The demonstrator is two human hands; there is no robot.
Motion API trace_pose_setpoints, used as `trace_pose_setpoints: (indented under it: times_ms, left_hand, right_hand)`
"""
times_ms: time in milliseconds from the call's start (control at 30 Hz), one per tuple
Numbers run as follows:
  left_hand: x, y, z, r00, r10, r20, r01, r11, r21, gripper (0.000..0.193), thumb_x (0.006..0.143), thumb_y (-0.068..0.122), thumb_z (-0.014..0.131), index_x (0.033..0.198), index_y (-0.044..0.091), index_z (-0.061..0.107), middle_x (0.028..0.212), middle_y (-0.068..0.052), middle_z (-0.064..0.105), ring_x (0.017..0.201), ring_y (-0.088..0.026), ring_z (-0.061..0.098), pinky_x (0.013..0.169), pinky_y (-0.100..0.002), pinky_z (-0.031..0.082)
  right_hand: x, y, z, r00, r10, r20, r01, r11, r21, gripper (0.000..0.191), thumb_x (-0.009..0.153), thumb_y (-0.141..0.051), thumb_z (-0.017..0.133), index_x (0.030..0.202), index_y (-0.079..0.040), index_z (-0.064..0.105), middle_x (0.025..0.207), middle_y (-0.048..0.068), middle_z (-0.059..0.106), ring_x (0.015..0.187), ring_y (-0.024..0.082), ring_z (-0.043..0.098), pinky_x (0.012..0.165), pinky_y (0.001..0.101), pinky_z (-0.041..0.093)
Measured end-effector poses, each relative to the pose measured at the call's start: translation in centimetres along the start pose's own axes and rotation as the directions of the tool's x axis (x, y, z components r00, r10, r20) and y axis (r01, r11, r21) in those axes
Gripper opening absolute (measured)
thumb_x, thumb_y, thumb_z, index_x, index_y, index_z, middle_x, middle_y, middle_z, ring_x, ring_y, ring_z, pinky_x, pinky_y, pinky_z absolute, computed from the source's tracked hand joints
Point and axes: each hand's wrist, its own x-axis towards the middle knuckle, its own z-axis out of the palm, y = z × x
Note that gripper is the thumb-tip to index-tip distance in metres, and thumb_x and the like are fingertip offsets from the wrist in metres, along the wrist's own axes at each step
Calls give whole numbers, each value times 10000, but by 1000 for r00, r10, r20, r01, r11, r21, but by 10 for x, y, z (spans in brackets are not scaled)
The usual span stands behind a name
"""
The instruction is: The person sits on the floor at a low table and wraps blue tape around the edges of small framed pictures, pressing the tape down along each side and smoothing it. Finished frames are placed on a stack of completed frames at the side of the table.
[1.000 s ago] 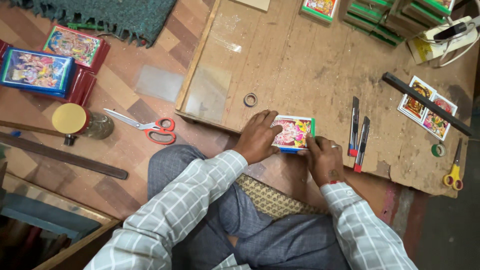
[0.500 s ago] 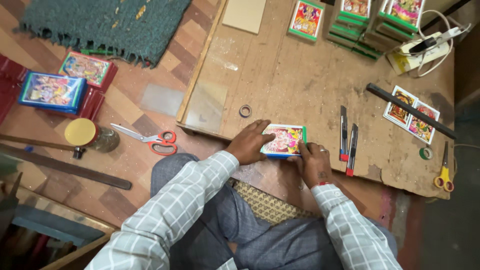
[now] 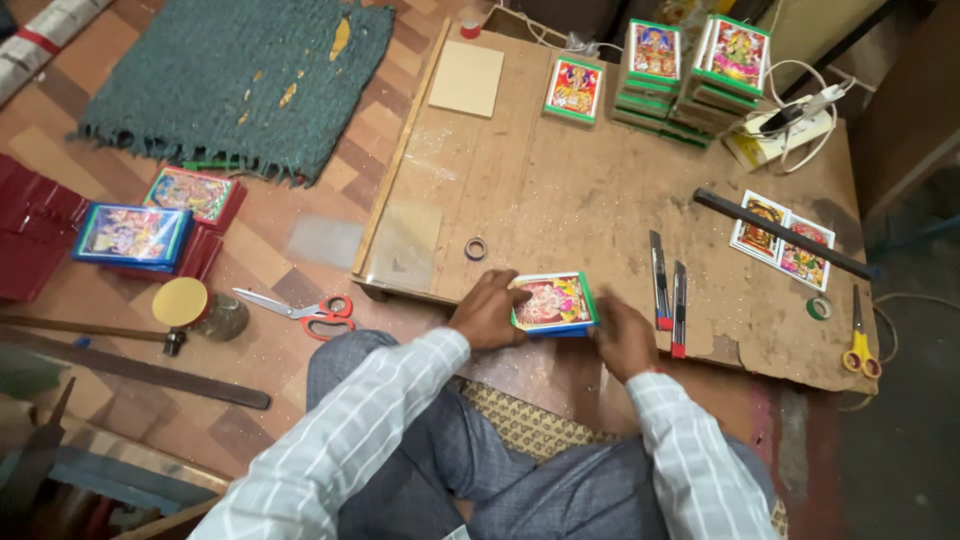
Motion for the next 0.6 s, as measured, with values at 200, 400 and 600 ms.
trace_pose_setpoints:
  times_ms: [200,400,600]
  left_hand:
    - [-43,50,31,872,-486,-50,400,770,-497,727,533,347,886,1175,51,717,1249,-159,704,1197,-309,671,1052,-374,513]
    - [-75,83,45,868,-421,-264,298,866,-401,717,600,348,946,1216,65,714,1395,-204,560,1309,-382,506,1095,-466,415]
    - [-40,54,-15,876,-193,-442,-1,916,-401,678,713,229,888,1311,24,642,1402,-203,607,1176,-370,589,1003,-443,483]
  right_hand:
    - [-56,-52,42,713,673,197,-495,285,821,349,810,-94,817,1130,6,722,1052,105,731,861,165,688,762,290,559]
    - [-59,-77,53,734,679,39,-494,493,716,176,781,-21,760,942,44,786,816,60,763,658,124,650,597,282,499]
    - [-21,-93,-13,967,254,1,-244,931,-272,242,669,-148,822,894,-59,820,737,175,727,669,272,710,723,412,601]
